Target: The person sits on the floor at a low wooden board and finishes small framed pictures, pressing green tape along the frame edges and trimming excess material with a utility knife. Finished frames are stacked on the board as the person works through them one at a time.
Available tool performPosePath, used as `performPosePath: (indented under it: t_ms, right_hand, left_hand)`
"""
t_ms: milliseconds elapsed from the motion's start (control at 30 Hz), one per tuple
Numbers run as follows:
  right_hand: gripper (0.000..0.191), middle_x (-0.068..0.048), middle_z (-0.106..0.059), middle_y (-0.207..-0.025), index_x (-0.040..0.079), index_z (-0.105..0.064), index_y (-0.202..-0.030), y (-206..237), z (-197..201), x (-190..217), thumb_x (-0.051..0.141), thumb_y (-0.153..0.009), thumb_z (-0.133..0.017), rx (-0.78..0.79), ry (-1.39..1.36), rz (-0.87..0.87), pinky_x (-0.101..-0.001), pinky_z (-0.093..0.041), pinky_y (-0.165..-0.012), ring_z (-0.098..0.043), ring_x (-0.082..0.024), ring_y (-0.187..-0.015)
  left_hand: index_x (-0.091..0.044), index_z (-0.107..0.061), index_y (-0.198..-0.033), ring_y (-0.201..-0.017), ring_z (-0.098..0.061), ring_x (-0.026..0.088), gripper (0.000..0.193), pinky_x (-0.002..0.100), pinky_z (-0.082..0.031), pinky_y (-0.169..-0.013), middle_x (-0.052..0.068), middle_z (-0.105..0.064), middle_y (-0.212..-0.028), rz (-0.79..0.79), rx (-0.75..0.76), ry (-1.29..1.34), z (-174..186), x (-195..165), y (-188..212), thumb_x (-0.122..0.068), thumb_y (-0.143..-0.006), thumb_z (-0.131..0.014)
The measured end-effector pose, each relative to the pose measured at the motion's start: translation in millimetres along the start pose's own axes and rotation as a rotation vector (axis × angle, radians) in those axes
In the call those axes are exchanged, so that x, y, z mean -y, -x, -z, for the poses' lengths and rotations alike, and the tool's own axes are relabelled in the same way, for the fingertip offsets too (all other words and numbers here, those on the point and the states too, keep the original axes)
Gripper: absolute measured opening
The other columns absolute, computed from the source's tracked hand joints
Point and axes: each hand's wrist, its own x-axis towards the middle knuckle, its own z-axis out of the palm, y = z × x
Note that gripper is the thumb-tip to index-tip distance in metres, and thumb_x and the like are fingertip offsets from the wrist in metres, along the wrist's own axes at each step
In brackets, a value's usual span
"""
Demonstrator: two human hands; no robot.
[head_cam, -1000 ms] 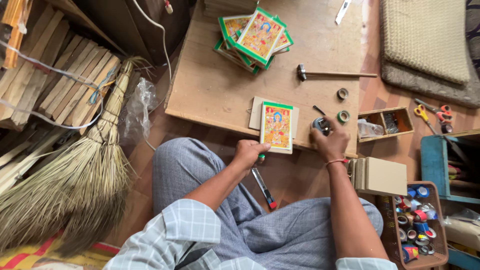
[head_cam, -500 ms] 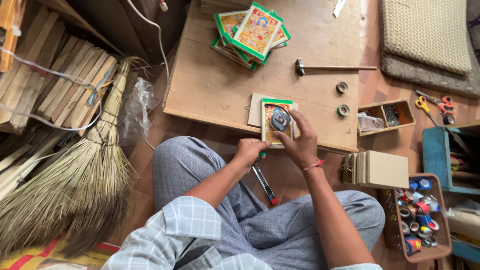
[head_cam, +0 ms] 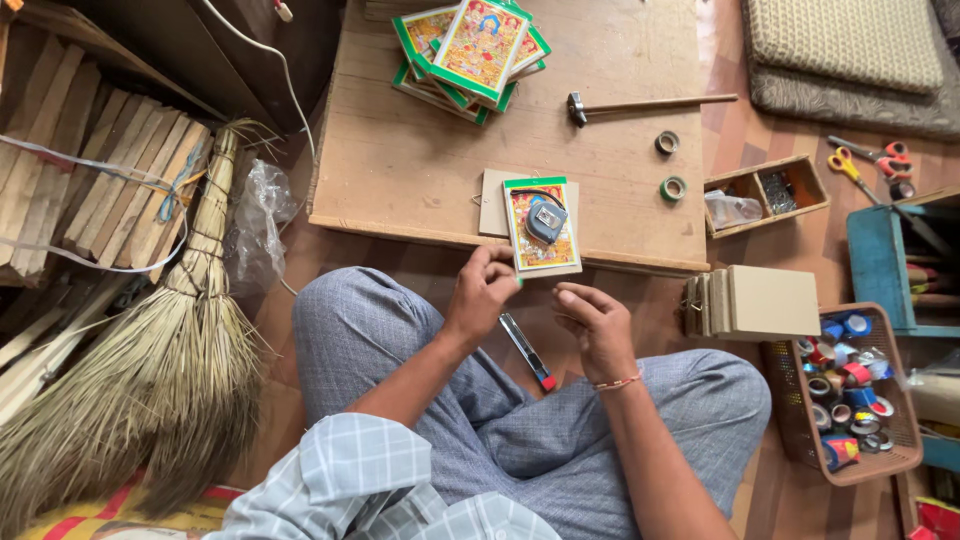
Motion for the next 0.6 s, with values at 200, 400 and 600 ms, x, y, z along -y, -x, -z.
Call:
performPosePath:
  t_ms: [200,400,600]
  right_hand:
    - [0.026,-0.012,-0.077,-0.103,-0.005,-0.074,-0.113,9,-22,13,0.009,-0.092,-0.072,0.171,-0.038,0.095,-0.0288,-0.057,-0.081,-0.072,-0.016,-0.09]
    - [0.024,-0.011,-0.078,-0.104,-0.006,-0.075,-0.111,10,-28,14,0.006,-0.09,-0.075,0.165,0.054,0.22,-0.0275,-0.059,-0.083,-0.072,-0.014,-0.091]
    - [0.019,-0.012,-0.078,-0.098,-0.007,-0.077,-0.107,12,-32,10,0.002,-0.091,-0.076,0.075,0.152,0.358,-0.0253,-0.059,-0.08,-0.072,-0.013,-0.087]
  left_hand:
    - [-0.003,-0.052,-0.142,-0.101,-0.062,0.01,0.058,0.026,-0.052,-0.091,0.002,-0.067,-0.105,-0.077,0.262,0.067,-11,-30,14,-0.001,-0.086,-0.067]
    - [-0.01,-0.051,-0.146,-0.103,-0.068,0.014,0.063,0.03,-0.055,-0.093,0.007,-0.073,-0.107,-0.186,0.226,-0.164,-13,-43,22,-0.004,-0.086,-0.07]
    - [-0.013,-0.053,-0.146,-0.096,-0.075,0.02,0.066,0.034,-0.059,-0.088,0.01,-0.076,-0.105,-0.263,0.147,-0.315,-16,-49,25,-0.007,-0.084,-0.073]
